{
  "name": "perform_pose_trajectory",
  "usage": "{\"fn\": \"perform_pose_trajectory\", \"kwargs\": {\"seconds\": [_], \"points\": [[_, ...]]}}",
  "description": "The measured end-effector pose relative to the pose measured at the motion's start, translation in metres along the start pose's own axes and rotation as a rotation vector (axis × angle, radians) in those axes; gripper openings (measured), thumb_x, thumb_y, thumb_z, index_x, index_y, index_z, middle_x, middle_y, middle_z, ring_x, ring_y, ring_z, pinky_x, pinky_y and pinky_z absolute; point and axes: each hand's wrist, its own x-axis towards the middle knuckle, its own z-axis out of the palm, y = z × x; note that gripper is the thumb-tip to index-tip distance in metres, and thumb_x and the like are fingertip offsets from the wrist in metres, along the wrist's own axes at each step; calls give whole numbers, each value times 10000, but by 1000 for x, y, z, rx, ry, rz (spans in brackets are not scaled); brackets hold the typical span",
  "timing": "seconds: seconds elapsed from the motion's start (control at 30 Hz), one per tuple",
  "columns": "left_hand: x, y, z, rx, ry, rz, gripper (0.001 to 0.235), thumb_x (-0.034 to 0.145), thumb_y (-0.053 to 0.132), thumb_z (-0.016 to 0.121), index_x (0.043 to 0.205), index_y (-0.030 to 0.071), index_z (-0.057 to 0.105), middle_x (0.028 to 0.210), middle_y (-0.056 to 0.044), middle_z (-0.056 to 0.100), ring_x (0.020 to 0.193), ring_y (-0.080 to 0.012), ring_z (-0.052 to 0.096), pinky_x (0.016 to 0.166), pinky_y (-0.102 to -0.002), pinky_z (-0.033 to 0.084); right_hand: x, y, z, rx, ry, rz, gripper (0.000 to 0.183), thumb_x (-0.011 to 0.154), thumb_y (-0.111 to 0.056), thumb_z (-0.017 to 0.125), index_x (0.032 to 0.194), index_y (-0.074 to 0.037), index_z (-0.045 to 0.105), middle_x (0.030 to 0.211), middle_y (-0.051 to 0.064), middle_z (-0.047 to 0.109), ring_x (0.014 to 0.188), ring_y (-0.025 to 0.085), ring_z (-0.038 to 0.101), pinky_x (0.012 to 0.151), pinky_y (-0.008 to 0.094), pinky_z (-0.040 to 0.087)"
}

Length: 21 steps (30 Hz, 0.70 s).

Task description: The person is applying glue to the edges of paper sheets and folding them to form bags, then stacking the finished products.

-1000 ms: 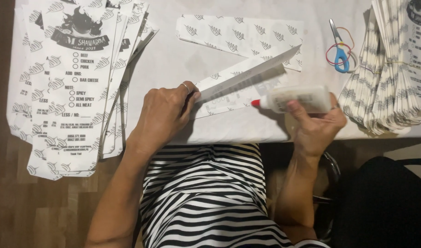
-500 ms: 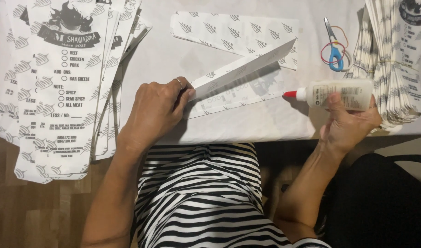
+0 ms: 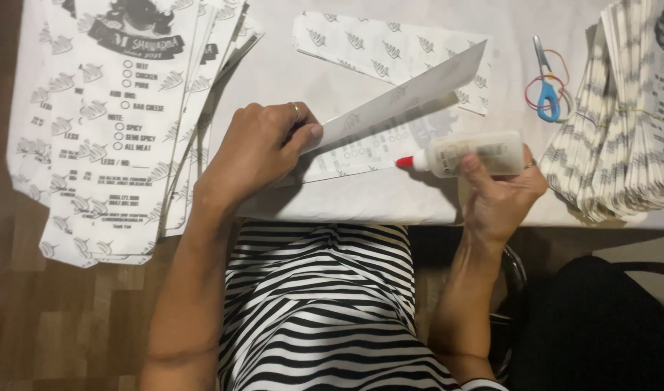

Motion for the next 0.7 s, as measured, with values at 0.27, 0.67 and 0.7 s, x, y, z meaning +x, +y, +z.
{"fn": "perform_pose_trajectory", "kwargs": {"seconds": [0.27, 0.67, 0.7], "points": [[1, -8, -7, -107, 4, -8, 208, 962, 177, 629, 932, 14, 754, 618, -208, 685, 596, -429, 704, 613, -506, 527, -36, -4, 52, 84, -121, 51, 390, 686, 25, 949, 972, 31, 684, 846, 148, 713, 890, 169, 682, 848, 380, 609], [10, -23, -2, -166, 4, -32, 211, 959, 181, 634, 916, 29, 774, 554, -149, 641, 521, -317, 660, 557, -428, 496, -64, -26, 106, 48, -319, 147, 347, 700, 14, 933, 957, 24, 702, 843, 150, 742, 837, 158, 670, 841, 355, 580], [10, -23, -1, -166, -4, -34, 219, 960, 192, 631, 913, 32, 773, 549, -150, 634, 519, -318, 654, 547, -433, 485, -66, -31, 112, 49, -332, 156, 340, 703, 11, 933, 947, 24, 696, 829, 139, 739, 846, 132, 648, 835, 339, 576]]}}
